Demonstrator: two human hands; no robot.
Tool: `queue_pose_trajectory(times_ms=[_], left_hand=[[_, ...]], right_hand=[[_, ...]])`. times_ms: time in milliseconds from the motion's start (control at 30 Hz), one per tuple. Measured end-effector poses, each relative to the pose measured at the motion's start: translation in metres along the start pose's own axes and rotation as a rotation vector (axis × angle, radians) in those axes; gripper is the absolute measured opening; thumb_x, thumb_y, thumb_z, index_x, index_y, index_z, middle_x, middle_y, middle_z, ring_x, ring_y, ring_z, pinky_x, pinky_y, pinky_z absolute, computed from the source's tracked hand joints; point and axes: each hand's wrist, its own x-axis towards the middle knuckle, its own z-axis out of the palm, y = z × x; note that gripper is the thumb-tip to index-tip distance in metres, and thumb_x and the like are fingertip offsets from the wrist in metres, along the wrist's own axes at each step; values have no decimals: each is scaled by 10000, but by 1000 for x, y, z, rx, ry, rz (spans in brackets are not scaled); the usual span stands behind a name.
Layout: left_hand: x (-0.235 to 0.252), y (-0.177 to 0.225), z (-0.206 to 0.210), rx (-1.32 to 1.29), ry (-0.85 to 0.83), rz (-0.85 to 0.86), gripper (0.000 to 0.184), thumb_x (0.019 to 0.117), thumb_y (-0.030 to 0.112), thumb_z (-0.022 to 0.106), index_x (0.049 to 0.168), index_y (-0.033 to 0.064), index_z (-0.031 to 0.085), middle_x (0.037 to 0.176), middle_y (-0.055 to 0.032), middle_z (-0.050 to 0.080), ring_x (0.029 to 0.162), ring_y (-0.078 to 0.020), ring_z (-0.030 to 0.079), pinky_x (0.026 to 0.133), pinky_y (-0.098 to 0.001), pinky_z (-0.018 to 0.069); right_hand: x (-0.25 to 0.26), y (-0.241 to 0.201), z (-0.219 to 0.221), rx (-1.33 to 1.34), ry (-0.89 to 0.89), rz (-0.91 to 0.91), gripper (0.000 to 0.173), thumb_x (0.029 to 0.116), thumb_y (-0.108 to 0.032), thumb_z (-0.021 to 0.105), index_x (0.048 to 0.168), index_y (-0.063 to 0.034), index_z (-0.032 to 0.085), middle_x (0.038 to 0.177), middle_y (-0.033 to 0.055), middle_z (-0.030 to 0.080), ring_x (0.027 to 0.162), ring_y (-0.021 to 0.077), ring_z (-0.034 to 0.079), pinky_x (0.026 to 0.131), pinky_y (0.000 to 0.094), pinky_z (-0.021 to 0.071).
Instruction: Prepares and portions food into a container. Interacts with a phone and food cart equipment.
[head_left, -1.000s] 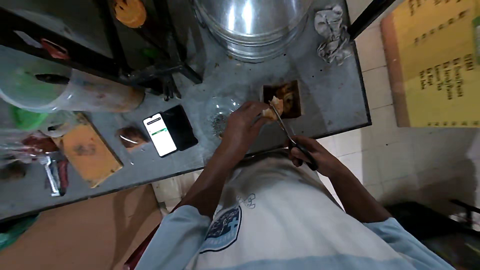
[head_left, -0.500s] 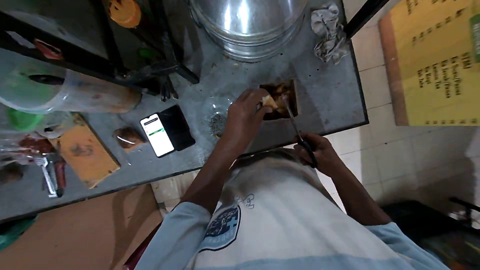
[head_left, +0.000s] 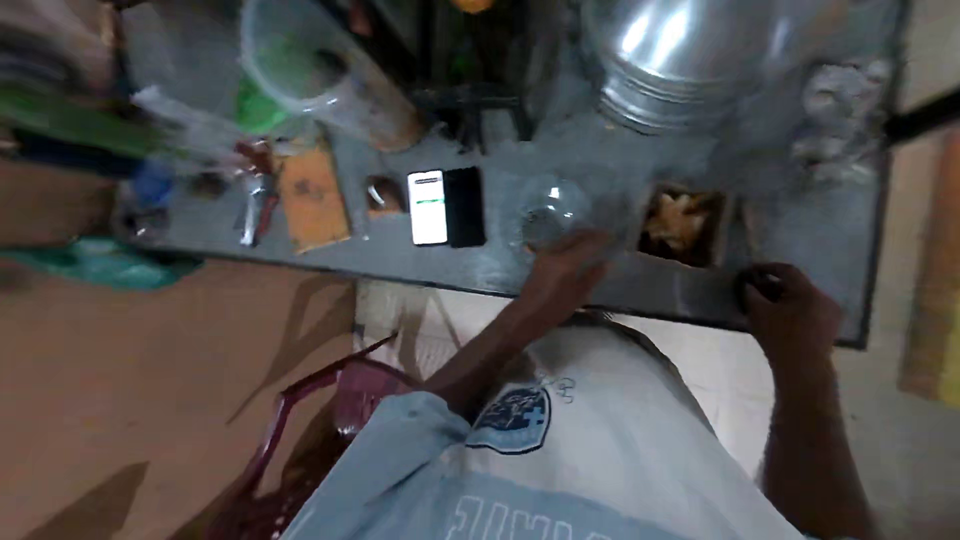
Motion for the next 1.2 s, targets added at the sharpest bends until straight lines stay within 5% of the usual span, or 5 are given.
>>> queue_pose_trajectory(times_ms=[333,533,700,833,1200], left_hand=[[-95,-77,-20,-210,198,-346,321,1047,250,588,1325,106,659,1035,-38,733,919,-114,702,875,-349,599],[-120,-107,-40,-279,366,-376,331,1058,214,565,1364,103,621,945,-43,740,821,-135,726,780,-346,636],[-129,-134,-62,-251,407,-385,401,1024,214,621,1401,80,591,1017,-36,741,877,-115,717,837,-325,616],[-135,-156,-87,-231,483,-327,418,1013,225,641,1384,38,595,1144,-68,714,954,-129,711,880,-330,613],[-154,-240,-174,-6,686,-403,364,1040,217,597,1365,53,605,1193,-115,692,1003,-185,699,889,-403,605]], right_hand=[[22,-27,-27,-297,-168,-76,489,1098,-325,435,1469,-21,532,1365,344,582,1268,565,544,1049,747,387],[-11,-109,-71,-69,16,-249,510,1074,-397,505,1404,-16,582,1244,257,667,1050,347,691,917,504,566],[-22,-202,-6,-37,-90,-597,365,1049,-311,573,1291,-63,690,1146,201,723,972,337,724,848,551,591],[-22,-277,75,-39,-404,-735,353,1052,-332,569,1306,-117,689,1127,91,745,958,204,734,870,414,616],[-25,-408,175,-193,-617,-844,372,1072,-349,507,1325,-127,667,1139,84,725,1011,226,702,934,456,570]])
